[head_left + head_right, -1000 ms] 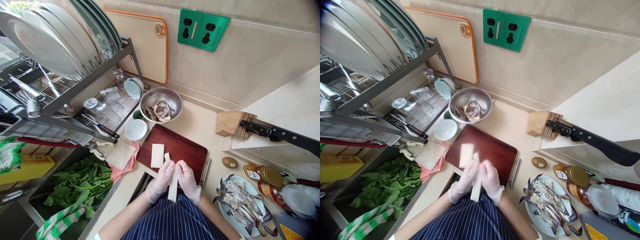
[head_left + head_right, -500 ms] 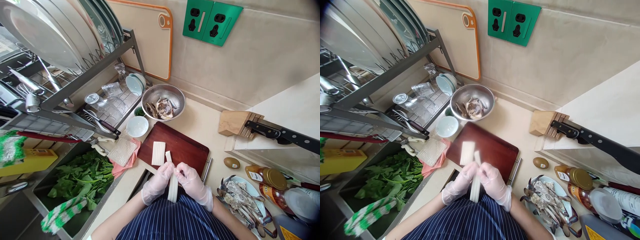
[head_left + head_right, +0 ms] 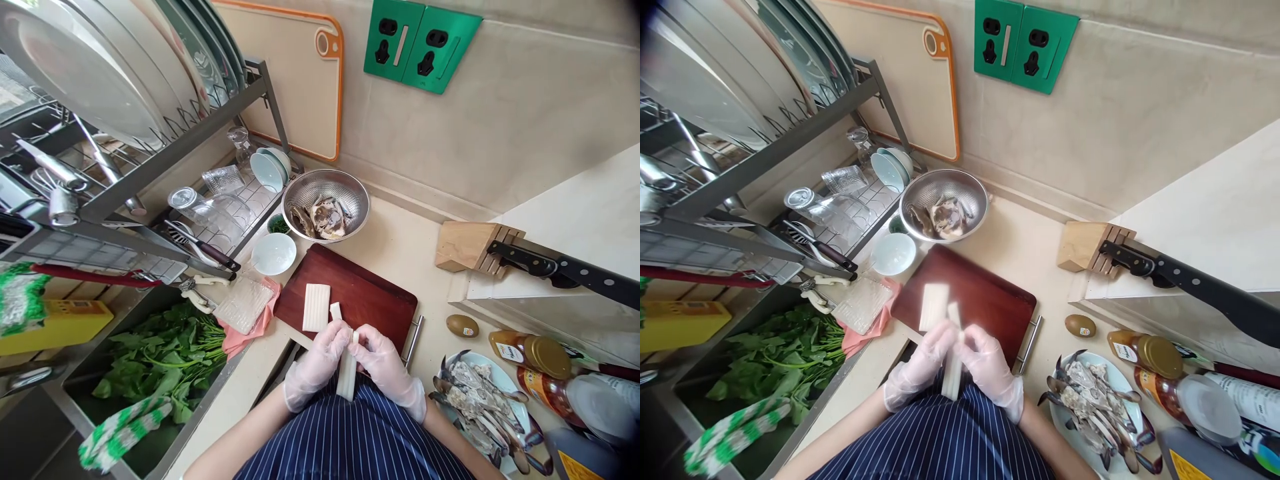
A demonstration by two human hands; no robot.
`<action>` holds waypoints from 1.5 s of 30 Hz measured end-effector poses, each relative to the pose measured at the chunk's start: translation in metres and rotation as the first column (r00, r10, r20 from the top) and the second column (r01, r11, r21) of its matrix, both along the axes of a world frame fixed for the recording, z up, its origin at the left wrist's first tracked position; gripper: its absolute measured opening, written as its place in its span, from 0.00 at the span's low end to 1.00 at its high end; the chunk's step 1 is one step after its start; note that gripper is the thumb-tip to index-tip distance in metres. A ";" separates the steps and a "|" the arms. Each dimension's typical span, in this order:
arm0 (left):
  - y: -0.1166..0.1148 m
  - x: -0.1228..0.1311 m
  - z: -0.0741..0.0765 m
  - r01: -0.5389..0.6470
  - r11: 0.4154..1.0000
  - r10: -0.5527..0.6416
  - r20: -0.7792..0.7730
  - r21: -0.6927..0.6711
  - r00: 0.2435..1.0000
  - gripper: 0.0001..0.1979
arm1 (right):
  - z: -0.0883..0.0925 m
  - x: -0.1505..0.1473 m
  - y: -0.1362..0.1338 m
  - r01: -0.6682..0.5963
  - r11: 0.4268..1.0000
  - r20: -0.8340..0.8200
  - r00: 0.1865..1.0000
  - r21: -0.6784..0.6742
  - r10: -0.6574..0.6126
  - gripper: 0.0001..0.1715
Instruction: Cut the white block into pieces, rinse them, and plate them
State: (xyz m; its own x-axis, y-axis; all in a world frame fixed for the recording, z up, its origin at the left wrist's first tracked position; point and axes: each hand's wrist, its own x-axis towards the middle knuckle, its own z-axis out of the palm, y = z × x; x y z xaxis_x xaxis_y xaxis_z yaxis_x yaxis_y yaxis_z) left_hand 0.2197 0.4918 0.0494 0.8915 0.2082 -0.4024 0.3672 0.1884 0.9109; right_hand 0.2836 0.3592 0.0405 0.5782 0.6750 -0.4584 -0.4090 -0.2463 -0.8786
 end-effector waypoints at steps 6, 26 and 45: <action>-0.017 0.003 -0.020 -0.348 0.920 0.340 -0.077 -0.178 0.937 0.18 | -0.010 -0.006 0.008 0.128 0.991 -0.010 0.992 0.032 -0.128 0.18; -0.008 0.045 -0.062 -0.543 0.837 0.542 0.035 0.073 0.840 0.13 | -0.043 0.012 0.040 0.368 0.922 0.282 0.903 -0.123 -0.323 0.19; -0.001 0.041 -0.034 -0.361 0.931 0.356 -0.075 -0.062 0.931 0.18 | -0.053 0.019 0.034 0.307 0.950 0.189 0.938 -0.054 -0.292 0.22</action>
State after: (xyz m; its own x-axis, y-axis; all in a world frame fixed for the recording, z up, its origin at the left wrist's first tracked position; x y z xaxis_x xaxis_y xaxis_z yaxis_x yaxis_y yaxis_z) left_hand 0.2603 0.4910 0.0154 0.7359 0.4769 -0.4807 0.3178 0.3837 0.8671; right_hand 0.3022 0.3930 -0.0129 0.8243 0.4227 -0.3766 -0.3153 -0.2099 -0.9255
